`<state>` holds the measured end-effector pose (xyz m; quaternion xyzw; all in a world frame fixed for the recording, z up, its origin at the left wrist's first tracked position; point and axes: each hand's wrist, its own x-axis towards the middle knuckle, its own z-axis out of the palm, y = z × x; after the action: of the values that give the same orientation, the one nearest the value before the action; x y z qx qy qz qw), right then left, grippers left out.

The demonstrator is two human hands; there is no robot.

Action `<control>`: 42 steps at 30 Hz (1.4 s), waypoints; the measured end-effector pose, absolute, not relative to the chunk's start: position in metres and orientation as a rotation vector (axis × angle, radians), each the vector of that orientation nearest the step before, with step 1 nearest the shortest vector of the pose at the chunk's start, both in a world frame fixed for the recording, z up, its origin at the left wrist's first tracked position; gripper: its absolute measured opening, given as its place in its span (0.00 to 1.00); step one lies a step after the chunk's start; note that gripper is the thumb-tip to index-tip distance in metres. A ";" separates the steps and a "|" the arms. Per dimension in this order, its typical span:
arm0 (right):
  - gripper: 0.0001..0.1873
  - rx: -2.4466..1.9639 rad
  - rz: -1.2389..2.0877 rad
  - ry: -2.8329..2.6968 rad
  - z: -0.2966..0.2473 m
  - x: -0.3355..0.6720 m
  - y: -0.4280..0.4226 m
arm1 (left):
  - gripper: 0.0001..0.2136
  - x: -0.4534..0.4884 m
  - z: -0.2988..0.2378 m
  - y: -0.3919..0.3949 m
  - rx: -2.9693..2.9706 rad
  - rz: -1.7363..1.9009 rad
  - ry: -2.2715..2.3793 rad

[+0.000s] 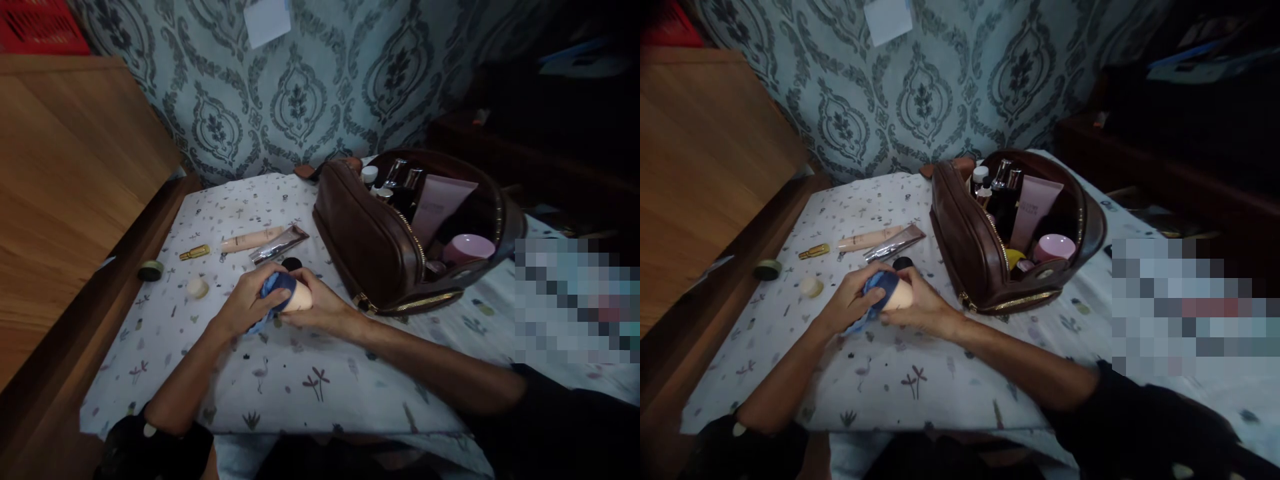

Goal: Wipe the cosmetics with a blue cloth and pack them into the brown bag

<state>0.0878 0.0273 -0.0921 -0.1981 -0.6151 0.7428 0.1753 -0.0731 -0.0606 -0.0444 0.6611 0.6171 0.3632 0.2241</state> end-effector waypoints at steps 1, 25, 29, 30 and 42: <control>0.36 -0.577 2.059 -1.749 -0.093 0.087 0.027 | 0.25 -0.073 -0.045 -0.060 1.802 0.987 1.727; 0.29 -0.357 2.421 -1.436 -0.087 0.092 0.030 | 0.24 -0.068 -0.050 -0.065 1.730 1.425 1.752; 0.29 -0.257 2.328 -1.648 -0.088 0.092 0.027 | 0.22 -0.056 -0.048 -0.066 1.459 1.606 1.758; 0.31 -0.234 2.288 -1.688 -0.089 0.091 0.026 | 0.22 -0.053 -0.048 -0.066 1.393 1.626 1.732; 0.33 -0.407 2.247 -1.222 -0.091 0.087 0.024 | 0.26 -0.045 -0.060 -0.063 1.533 1.490 1.647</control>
<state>0.0866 0.0241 -0.0914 -0.1512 -0.4539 0.8349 0.2722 -0.0450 -0.0634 -0.0604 0.5542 0.5954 0.5387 0.2196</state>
